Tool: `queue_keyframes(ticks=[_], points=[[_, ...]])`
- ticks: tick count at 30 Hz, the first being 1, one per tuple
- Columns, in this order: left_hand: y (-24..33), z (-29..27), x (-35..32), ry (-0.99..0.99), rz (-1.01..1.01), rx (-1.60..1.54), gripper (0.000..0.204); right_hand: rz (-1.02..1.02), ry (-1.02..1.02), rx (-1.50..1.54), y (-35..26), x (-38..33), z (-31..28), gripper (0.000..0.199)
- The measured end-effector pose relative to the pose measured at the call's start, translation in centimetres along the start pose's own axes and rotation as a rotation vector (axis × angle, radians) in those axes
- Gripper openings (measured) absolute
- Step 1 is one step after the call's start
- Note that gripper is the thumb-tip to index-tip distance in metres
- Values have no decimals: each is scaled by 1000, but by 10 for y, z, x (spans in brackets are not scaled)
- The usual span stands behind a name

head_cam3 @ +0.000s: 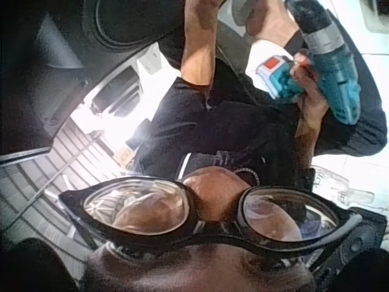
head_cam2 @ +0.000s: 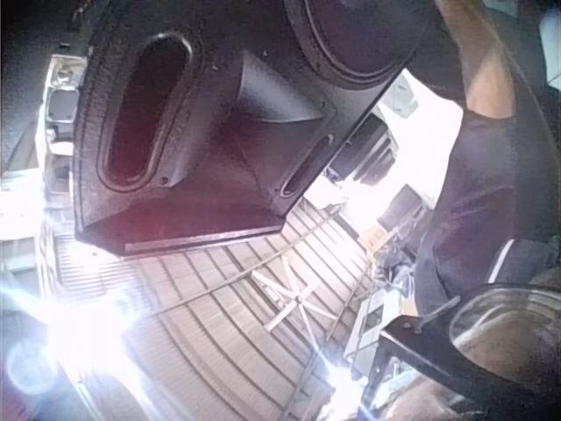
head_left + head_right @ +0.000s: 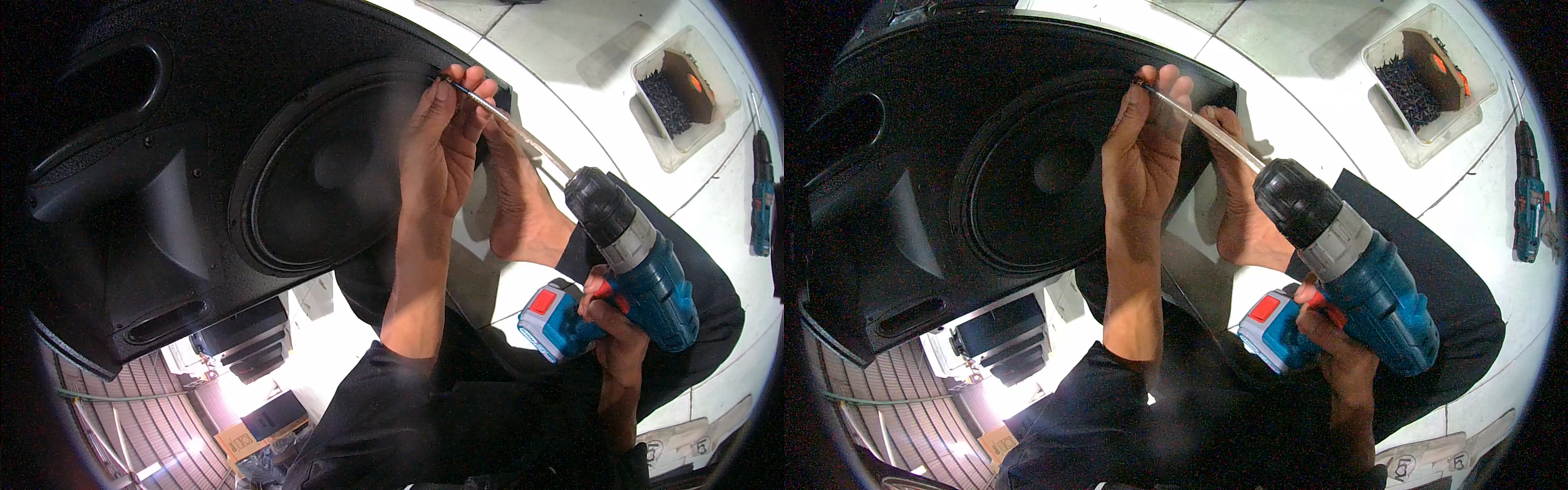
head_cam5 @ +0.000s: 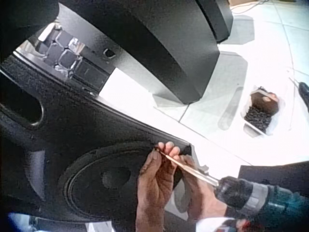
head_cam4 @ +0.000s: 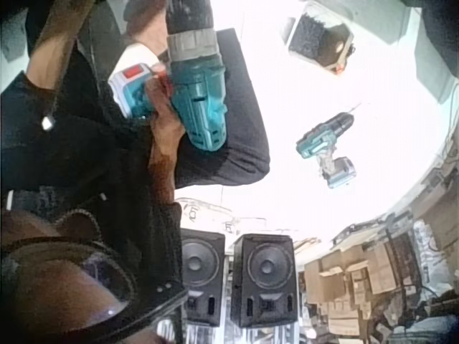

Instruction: The person sits on the floor and uses a cordless drill to fasten screws into a large black speaker enclosure. They repeatedly pick up screws from a nearby container and secure them around the speaker cone and enclosure frame.

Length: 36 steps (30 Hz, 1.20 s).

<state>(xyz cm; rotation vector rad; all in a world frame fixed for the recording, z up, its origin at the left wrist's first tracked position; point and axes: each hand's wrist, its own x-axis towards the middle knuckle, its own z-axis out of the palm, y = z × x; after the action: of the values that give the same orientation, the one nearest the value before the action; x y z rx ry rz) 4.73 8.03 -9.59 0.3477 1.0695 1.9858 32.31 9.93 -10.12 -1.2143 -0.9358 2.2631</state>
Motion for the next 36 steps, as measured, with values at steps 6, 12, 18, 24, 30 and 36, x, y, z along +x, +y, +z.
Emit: queue_keyframes(ticks=[6, 12, 18, 24, 30, 36], points=[[39, 44, -26, 215, -131, 1491, 29, -116, -6, -93, 3, 1, -3, 31], [89, 86, 5, -392, 1062, 2486, 45, -106, -32, -28, -2, 1, 3, 28], [89, 92, 31, -611, 927, 2689, 48, -74, -52, 28, -2, 0, 7, 27], [93, 80, 38, -683, 1027, 2711, 56, -41, -94, 28, -3, 0, 6, 25], [96, 80, 38, -693, 1060, 2709, 55, -27, -60, 32, -10, 0, 9, 24], [93, 79, 38, -687, 1027, 2707, 55, -9, -58, 59, -6, 0, 8, 24]])
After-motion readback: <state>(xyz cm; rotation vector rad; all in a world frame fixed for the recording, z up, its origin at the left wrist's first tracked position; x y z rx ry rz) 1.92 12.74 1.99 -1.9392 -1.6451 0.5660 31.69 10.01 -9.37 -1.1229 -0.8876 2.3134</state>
